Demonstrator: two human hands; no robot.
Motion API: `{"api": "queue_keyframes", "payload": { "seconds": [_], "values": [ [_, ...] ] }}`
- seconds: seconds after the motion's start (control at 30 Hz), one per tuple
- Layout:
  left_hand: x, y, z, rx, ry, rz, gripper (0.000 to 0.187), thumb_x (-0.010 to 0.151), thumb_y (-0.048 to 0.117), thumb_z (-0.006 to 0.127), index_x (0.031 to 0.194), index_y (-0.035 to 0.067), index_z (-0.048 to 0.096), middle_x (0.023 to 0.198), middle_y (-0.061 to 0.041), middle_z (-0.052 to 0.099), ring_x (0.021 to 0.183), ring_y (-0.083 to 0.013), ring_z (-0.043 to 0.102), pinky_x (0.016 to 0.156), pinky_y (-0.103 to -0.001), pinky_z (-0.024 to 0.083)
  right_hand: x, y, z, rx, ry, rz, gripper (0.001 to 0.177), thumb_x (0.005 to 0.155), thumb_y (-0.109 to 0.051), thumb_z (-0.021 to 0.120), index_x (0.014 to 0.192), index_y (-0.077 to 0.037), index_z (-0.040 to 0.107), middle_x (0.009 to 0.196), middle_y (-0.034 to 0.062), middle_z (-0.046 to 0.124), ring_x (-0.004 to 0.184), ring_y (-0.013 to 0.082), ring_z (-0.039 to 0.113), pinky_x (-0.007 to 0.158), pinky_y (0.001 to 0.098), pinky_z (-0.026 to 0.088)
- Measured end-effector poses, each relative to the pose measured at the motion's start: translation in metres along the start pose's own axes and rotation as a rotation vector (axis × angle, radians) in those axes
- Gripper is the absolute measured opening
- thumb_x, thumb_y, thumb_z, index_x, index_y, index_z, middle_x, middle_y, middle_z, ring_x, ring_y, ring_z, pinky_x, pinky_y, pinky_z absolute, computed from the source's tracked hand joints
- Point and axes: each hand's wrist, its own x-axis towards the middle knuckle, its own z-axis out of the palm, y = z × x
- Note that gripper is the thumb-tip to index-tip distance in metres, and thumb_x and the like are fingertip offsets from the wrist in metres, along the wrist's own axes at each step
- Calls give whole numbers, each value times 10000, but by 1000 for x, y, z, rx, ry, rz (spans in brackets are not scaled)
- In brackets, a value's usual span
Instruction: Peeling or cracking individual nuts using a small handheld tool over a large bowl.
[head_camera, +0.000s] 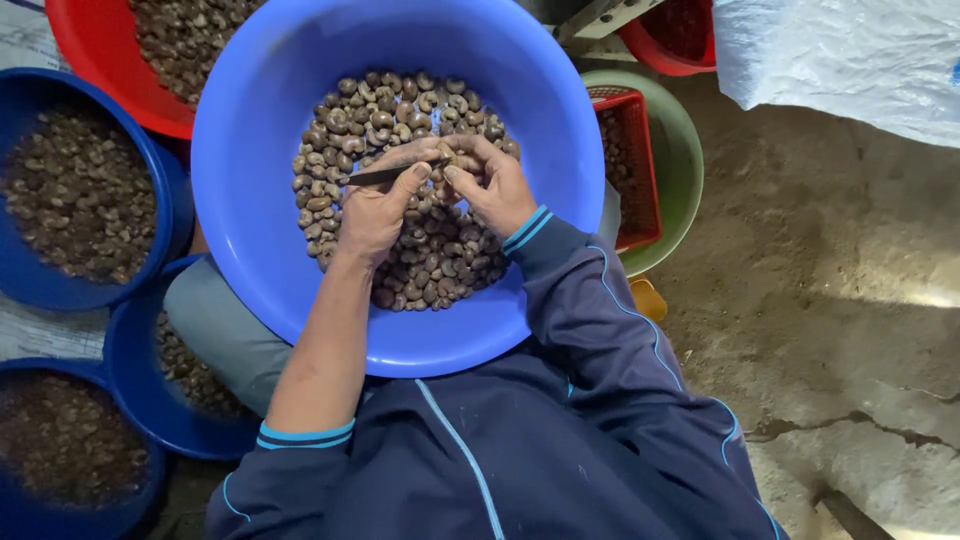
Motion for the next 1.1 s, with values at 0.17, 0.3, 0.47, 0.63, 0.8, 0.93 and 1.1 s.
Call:
{"api": "queue_keyframes", "payload": {
  "seconds": [0.17, 0.3, 0.47, 0.63, 0.8, 0.93, 1.1],
  "values": [
    [-6, 1, -2, 96, 75, -70, 196, 1032, 173, 723, 1150, 19, 754, 1154, -173, 740, 1130, -227, 667, 956, -418, 582, -1, -10, 5, 9, 20, -14, 266, 1023, -121, 606, 1232, 40, 639, 905, 204, 738, 789, 214, 745, 643, 371, 657],
    [-6, -4, -7, 92, 83, -83, 199, 1053, 188, 703, 1173, 38, 755, 1140, -147, 746, 1111, -182, 659, 932, -367, 580, -8, -34, 3, 98, 104, -22, 315, 1031, -187, 569, 1216, 51, 661, 919, 263, 748, 776, 246, 769, 676, 345, 672],
    [0, 7, 0, 77, 166, -152, 178, 1051, 173, 694, 1122, 19, 747, 936, -177, 771, 909, -184, 743, 767, -264, 608, -48, -81, -48, -182, 373, -177, 295, 1032, -213, 664, 1190, 33, 696, 900, 286, 735, 740, 320, 761, 674, 414, 663],
    [1, 4, 2, 72, 256, -273, 157, 1012, 168, 712, 1091, 39, 756, 849, -144, 779, 789, -141, 763, 648, -213, 601, -103, -90, -137, -405, 576, -239, 231, 1060, -95, 648, 1153, 114, 675, 832, 307, 703, 630, 321, 714, 600, 392, 615],
    [-1, -8, -2, 145, 279, -347, 160, 980, 236, 743, 1059, 105, 790, 761, -78, 775, 655, -54, 693, 546, -158, 559, -133, -58, -210, -1060, 616, -182, 146, 1116, -135, 815, 1022, -27, 788, 783, 199, 704, 639, 324, 698, 552, 369, 533],
    [-1, -2, -4, 151, 215, -457, 267, 995, 221, 650, 1204, 90, 754, 809, 19, 757, 604, -15, 555, 537, -162, 442, -110, -105, -111, -961, 549, -265, 203, 1040, 18, 721, 1225, 63, 649, 924, 161, 700, 741, 215, 608, 651, 324, 517],
    [-1, 4, -1, 204, 206, -445, 279, 994, 235, 643, 1196, 73, 748, 794, 1, 755, 617, -29, 597, 535, -168, 464, -71, -94, -28, -1006, 91, -300, 301, 957, -47, 745, 1250, 9, 705, 960, 133, 751, 576, 168, 550, 536, 297, 473]
  ]
}}
